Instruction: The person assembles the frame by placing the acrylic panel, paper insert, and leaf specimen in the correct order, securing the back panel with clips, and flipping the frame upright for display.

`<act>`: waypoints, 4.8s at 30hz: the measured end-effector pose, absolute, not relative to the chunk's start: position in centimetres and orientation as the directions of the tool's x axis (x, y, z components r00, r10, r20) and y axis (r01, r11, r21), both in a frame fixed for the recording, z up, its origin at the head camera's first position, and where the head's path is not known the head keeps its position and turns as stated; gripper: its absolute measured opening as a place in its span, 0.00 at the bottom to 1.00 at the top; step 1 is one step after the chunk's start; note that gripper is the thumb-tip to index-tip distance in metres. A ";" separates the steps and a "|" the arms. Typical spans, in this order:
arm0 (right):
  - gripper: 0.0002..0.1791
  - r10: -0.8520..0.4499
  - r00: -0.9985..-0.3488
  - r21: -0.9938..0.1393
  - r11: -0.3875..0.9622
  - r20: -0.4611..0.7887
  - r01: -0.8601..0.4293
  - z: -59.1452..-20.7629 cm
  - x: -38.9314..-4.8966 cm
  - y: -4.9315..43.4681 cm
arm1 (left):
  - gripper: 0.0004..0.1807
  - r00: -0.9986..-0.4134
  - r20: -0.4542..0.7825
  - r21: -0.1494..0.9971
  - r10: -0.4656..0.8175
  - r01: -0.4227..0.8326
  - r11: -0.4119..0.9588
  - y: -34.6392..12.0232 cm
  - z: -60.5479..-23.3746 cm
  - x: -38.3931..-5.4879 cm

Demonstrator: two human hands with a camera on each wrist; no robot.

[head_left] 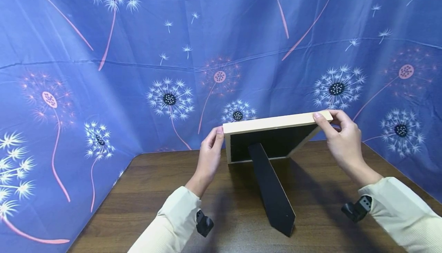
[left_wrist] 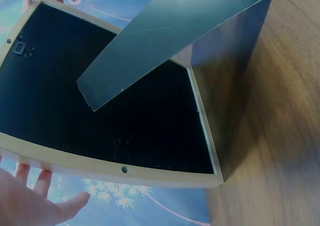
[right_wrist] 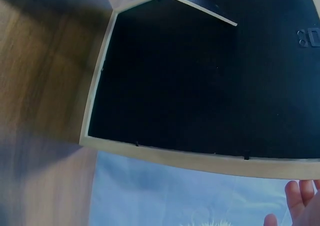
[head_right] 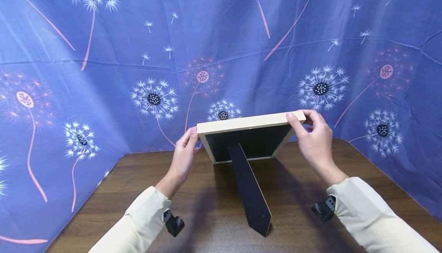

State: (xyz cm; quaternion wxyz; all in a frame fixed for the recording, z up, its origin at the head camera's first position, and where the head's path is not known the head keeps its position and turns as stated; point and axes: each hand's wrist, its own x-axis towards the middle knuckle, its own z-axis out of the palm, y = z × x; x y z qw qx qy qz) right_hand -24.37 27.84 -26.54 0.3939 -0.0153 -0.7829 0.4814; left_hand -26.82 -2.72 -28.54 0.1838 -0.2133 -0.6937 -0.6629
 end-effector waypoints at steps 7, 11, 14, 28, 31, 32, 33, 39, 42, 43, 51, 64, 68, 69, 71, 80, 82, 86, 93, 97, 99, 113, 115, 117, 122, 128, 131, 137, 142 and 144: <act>0.11 0.405 -0.693 -0.765 0.549 0.597 -0.338 -26.6 -25.0 28.3 | 0.19 -0.837 0.542 0.837 0.076 0.546 0.036 -2.5 -28.4 -26.2; 0.20 0.400 -0.660 -0.728 0.594 0.636 -0.342 -26.5 -25.1 28.4 | 0.20 -0.833 0.546 0.836 0.092 0.549 0.010 -2.4 -28.5 -26.0; 0.23 0.367 -0.579 -0.645 0.653 0.728 -0.396 -26.3 -24.9 28.2 | 0.21 -0.838 0.537 0.843 0.097 0.538 -0.014 -2.5 -28.9 -26.2; 0.14 0.083 -0.338 -0.279 0.761 0.937 -0.586 -26.9 -24.1 25.9 | 0.19 -0.876 0.482 0.873 -0.016 0.478 0.093 -1.8 -31.7 -28.1; 0.14 0.083 -0.356 -0.287 0.768 0.931 -0.573 -26.9 -24.0 26.0 | 0.19 -0.876 0.481 0.873 -0.032 0.475 0.109 -1.6 -31.8 -28.0; 0.14 0.086 -0.364 -0.293 0.770 0.928 -0.567 -26.8 -24.0 26.0 | 0.18 -0.876 0.482 0.872 -0.031 0.476 0.111 -1.6 -31.8 -27.9; 0.14 0.089 -0.372 -0.300 0.772 0.924 -0.561 -26.8 -24.0 26.1 | 0.18 -0.875 0.484 0.871 -0.027 0.479 0.113 -1.5 -31.8 -27.8; 0.15 0.125 -0.430 -0.364 0.762 0.894 -0.536 -26.9 -24.6 26.8 | 0.16 -0.871 0.491 0.862 0.020 0.489 0.132 -1.0 -31.8 -26.7; 0.16 0.138 -0.450 -0.391 0.748 0.882 -0.536 -26.9 -25.0 27.2 | 0.16 -0.865 0.500 0.851 0.037 0.499 0.162 -0.8 -31.8 -26.1; 0.16 0.139 -0.458 -0.397 0.746 0.878 -0.535 -26.9 -25.0 27.3 | 0.16 -0.865 0.500 0.849 0.041 0.500 0.171 -0.7 -31.8 -25.8; 0.16 0.119 -0.493 -0.402 0.754 0.862 -0.520 -26.4 -25.0 27.6 | 0.16 -0.854 0.512 0.831 0.092 0.520 0.199 -0.2 -32.2 -24.5; 0.15 -0.070 -0.375 -0.191 0.767 0.924 -0.613 -27.1 -23.2 25.2 | 0.14 -0.885 0.466 0.862 0.014 0.458 0.216 -1.0 -34.4 -25.8; 0.14 -0.052 -0.403 -0.222 0.765 0.914 -0.604 -27.1 -23.2 25.3 | 0.14 -0.890 0.455 0.864 0.037 0.451 0.222 -1.3 -34.7 -25.9; 0.14 -0.048 -0.408 -0.231 0.762 0.912 -0.604 -27.1 -23.3 25.3 | 0.14 -0.889 0.456 0.862 0.046 0.454 0.226 -1.3 -34.7 -25.9; 0.15 -0.036 -0.417 -0.248 0.756 0.908 -0.606 -27.1 -23.4 25.4 | 0.14 -0.886 0.459 0.856 0.064 0.460 0.235 -1.3 -34.7 -25.8; 0.14 0.019 -0.444 -0.310 0.742 0.896 -0.594 -27.1 -24.4 26.7 | 0.13 -0.830 0.534 0.791 0.159 0.557 0.253 -0.5 -34.7 -24.8; 0.14 0.034 -0.470 -0.337 0.743 0.882 -0.578 -27.0 -24.5 26.9 | 0.12 -0.819 0.546 0.776 0.175 0.574 0.261 -0.3 -34.6 -24.6; 0.16 0.071 -0.514 -0.390 0.740 0.855 -0.548 -26.5 -23.9 26.6 | 0.11 -0.806 0.563 0.752 0.182 0.591 0.292 -0.1 -34.6 -24.6; 0.20 0.026 -0.488 -0.330 0.768 0.873 -0.548 -25.9 -20.9 23.9 | 0.10 -0.789 0.590 0.720 0.170 0.610 0.331 0.1 -34.6 -24.7; 0.30 -0.005 -0.574 -0.315 0.832 0.819 -0.457 -25.4 -19.9 22.3 | 0.09 -0.786 0.598 0.708 0.159 0.611 0.355 0.2 -34.6 -24.8; 0.35 0.006 -0.617 -0.321 0.858 0.787 -0.402 -25.1 -19.6 21.5 | 0.09 -0.792 0.592 0.709 0.152 0.601 0.369 0.2 -34.5 -24.8; 0.34 0.058 -0.604 -0.308 0.897 0.795 -0.318 -24.7 -19.6 20.9 | 0.08 -0.809 0.569 0.697 0.147 0.569 0.437 0.9 -34.1 -24.2; 0.32 0.058 -0.620 -0.319 0.892 0.783 -0.319 -24.7 -19.6 21.4 | 0.09 -0.806 0.566 0.682 0.171 0.575 0.451 1.0 -34.0 -23.9; 0.32 0.055 -0.632 -0.328 0.887 0.773 -0.325 -24.8 -19.6 21.9 | 0.11 -0.801 0.564 0.671 0.201 0.586 0.455 1.1 -34.0 -23.6; 0.29 0.047 -0.638 -0.344 0.871 0.768 -0.350 -25.2 -19.8 23.3 | 0.14 -0.776 0.569 0.648 0.272 0.627 0.432 1.2 -33.9 -22.7; 0.28 0.046 -0.636 -0.370 0.844 0.771 -0.388 -25.3 -19.8 24.2 | 0.17 -0.732 0.586 0.611 0.348 0.681 0.403 1.4 -34.0 -21.9; 0.33 0.049 -0.612 -0.354 0.850 0.789 -0.389 -25.2 -19.7 23.9 | 0.18 -0.723 0.588 0.608 0.362 0.690 0.393 1.4 -34.1 -21.6; 0.35 0.059 -0.581 -0.333 0.864 0.812 -0.378 -25.3 -19.6 23.5 | 0.20 -0.723 0.588 0.618 0.363 0.691 0.376 1.3 -34.2 -21.6; 0.30 0.050 -0.552 -0.345 0.826 0.833 -0.445 -25.6 -20.3 24.1 | 0.19 -0.731 0.564 0.641 0.385 0.681 0.354 1.0 -34.1 -21.8; 0.29 0.039 -0.537 -0.337 0.816 0.843 -0.470 -25.7 -20.6 24.5 | 0.18 -0.745 0.542 0.661 0.389 0.664 0.350 0.7 -34.1 -21.8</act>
